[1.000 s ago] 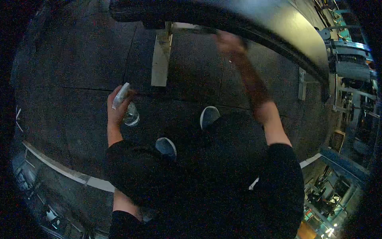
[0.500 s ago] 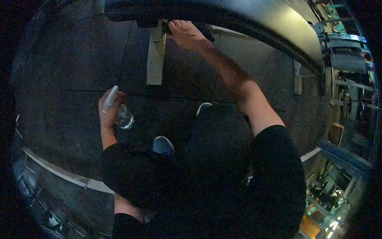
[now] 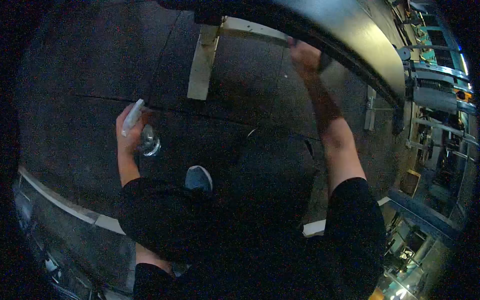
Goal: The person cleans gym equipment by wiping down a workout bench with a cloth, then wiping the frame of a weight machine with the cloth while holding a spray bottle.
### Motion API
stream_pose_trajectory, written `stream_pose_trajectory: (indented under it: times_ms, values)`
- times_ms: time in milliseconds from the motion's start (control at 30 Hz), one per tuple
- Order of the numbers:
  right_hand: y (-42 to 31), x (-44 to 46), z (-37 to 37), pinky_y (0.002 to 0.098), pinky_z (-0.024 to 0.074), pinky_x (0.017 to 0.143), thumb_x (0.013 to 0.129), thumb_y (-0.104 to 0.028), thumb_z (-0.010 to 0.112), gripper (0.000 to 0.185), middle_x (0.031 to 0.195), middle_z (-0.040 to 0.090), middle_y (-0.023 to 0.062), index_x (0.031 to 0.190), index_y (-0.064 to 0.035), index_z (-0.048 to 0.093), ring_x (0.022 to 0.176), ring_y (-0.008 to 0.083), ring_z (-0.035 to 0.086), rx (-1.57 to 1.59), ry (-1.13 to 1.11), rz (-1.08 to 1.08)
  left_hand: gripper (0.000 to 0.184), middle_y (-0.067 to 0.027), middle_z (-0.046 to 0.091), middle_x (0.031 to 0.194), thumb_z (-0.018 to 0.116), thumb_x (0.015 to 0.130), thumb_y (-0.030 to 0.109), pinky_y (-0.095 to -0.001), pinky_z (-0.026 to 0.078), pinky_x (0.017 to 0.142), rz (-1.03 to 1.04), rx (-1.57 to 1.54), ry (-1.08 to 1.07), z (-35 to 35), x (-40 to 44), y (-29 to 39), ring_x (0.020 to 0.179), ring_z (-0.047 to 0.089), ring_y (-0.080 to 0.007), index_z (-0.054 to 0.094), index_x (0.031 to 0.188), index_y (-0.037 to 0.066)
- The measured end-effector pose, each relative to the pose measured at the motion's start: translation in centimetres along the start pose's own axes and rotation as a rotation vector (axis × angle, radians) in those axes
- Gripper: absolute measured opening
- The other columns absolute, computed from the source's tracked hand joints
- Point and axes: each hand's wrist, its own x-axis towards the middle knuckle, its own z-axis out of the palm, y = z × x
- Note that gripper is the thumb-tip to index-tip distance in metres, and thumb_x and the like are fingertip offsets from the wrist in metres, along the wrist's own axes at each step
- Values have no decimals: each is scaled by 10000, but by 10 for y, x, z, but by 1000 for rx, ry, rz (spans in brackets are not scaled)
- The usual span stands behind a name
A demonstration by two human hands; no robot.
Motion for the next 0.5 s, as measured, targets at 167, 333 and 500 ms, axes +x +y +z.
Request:
stream_pose_trajectory:
  times_ms: [167, 333, 500]
  values:
    - [-143, 46, 25, 442, 453, 1060, 988, -269, 618, 504, 1280, 601, 220, 1395, 17, 543, 1174, 330, 606, 117, -58, -379, 191, -85, 714, 898, 750, 927, 182, -351, 529, 758, 73, 67, -18, 13, -1, 4, 840, 688, -191, 713, 1017, 18]
    - [-86, 43, 55, 445, 370, 1178, 1057, -359, 562, 572, 1499, 497, 192, 1503, -19, 452, 1402, 314, 478, 1195, -246, -403, 198, -93, 720, 874, 762, 912, 189, -348, 531, 731, -3, -28, -33, 10, -1, 1, 800, 694, -197, 712, 1005, 22]
    - [15, 20, -33, 459, 435, 1087, 1027, -520, 564, 598, 1446, 573, 216, 1453, -100, 551, 1317, 359, 572, 142, -474, 10, 192, -96, 720, 846, 757, 901, 178, -341, 531, 713, -17, 109, 58, 0, 1, -1, 782, 696, -180, 710, 1000, 21]
